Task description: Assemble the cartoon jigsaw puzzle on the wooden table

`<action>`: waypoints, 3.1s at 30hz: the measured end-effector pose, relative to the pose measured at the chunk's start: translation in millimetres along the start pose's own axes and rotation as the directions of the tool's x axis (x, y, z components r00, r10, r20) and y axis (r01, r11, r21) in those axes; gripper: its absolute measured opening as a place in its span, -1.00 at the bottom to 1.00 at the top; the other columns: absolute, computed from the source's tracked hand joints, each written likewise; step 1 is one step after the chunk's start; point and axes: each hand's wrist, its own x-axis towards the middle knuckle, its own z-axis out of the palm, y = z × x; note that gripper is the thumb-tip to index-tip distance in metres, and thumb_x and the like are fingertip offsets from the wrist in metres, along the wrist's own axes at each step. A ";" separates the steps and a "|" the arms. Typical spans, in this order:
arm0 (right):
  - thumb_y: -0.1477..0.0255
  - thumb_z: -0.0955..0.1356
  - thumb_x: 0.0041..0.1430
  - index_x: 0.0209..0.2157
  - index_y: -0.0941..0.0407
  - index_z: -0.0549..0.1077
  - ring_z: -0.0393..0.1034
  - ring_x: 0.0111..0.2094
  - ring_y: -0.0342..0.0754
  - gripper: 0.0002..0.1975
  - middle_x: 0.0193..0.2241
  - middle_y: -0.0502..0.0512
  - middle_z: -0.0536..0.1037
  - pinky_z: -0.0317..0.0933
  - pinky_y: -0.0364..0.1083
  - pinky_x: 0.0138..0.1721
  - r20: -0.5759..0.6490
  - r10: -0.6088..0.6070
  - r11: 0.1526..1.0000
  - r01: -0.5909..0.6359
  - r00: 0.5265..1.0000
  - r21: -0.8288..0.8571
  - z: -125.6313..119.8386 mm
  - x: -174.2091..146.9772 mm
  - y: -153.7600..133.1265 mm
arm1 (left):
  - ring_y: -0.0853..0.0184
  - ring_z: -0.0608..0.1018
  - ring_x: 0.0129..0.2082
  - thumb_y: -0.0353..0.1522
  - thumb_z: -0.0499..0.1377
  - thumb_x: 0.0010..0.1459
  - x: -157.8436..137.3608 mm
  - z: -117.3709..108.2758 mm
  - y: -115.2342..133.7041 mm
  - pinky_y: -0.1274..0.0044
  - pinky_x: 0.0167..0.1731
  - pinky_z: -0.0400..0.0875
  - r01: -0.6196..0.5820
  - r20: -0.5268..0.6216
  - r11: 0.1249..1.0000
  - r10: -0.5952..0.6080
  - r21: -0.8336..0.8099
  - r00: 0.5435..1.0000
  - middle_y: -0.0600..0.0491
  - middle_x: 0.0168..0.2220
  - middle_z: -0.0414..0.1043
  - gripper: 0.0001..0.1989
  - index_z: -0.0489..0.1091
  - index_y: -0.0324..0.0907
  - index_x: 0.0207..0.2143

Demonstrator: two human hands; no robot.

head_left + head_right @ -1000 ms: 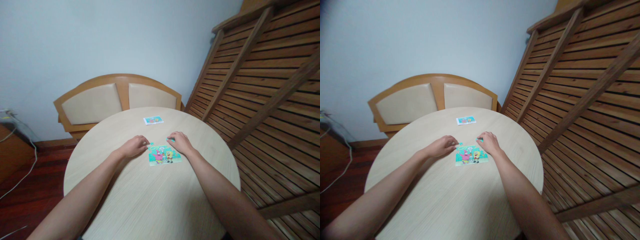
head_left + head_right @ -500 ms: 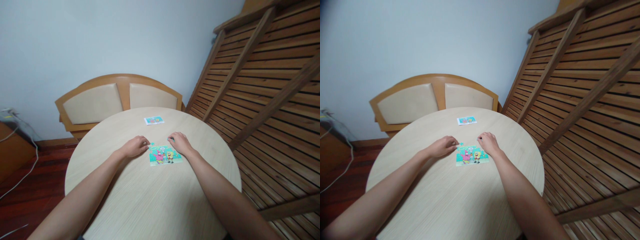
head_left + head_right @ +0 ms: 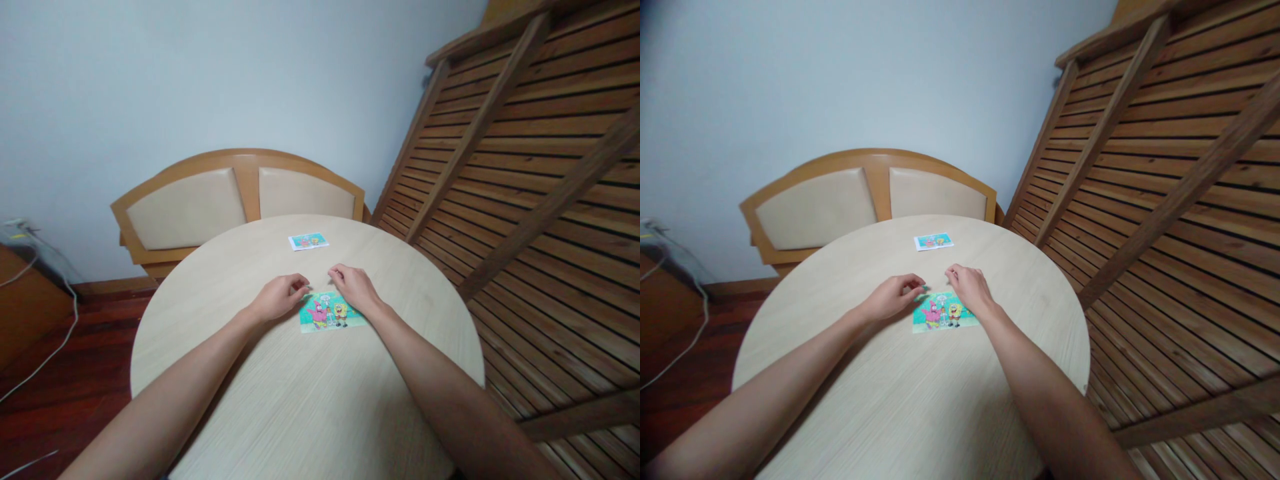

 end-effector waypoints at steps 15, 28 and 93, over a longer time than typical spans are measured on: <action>0.39 0.32 0.33 -0.26 0.08 0.54 0.49 -0.32 -0.10 -0.85 -0.38 0.00 0.63 0.15 -0.11 -0.15 -0.051 -0.255 0.958 0.260 0.965 0.123 4.3 -4.0 -25.4 | 0.35 0.57 -0.46 -0.10 0.32 0.09 6.7 5.8 15.5 0.50 -0.38 0.49 0.169 0.026 0.761 -0.196 -0.627 0.980 -0.07 -0.37 0.59 -0.63 0.47 -0.26 -0.33; 0.32 0.36 0.30 -0.22 0.07 0.54 0.46 -0.18 -0.06 -0.86 -0.26 0.04 0.63 0.12 -0.05 -0.04 -0.022 -0.308 0.938 0.307 0.951 0.159 0.6 -8.9 -28.0 | 0.37 0.54 -0.43 -0.19 0.37 0.01 6.2 0.2 6.2 0.50 -0.37 0.45 0.160 0.061 0.798 -0.154 -0.582 0.986 -0.04 -0.35 0.55 -0.65 0.47 -0.29 -0.28; 0.18 0.41 0.21 -0.13 0.08 0.56 0.40 -0.06 0.04 -0.70 -0.15 0.13 0.58 0.20 0.00 0.01 0.244 -0.443 0.892 0.396 0.863 0.219 10.6 -12.0 -10.6 | 0.34 0.53 -0.36 -0.28 0.20 0.18 -1.6 -27.1 -7.8 0.59 -0.33 0.30 -0.206 0.338 0.971 0.156 0.119 0.928 0.02 -0.28 0.59 -0.75 0.57 -0.13 -0.13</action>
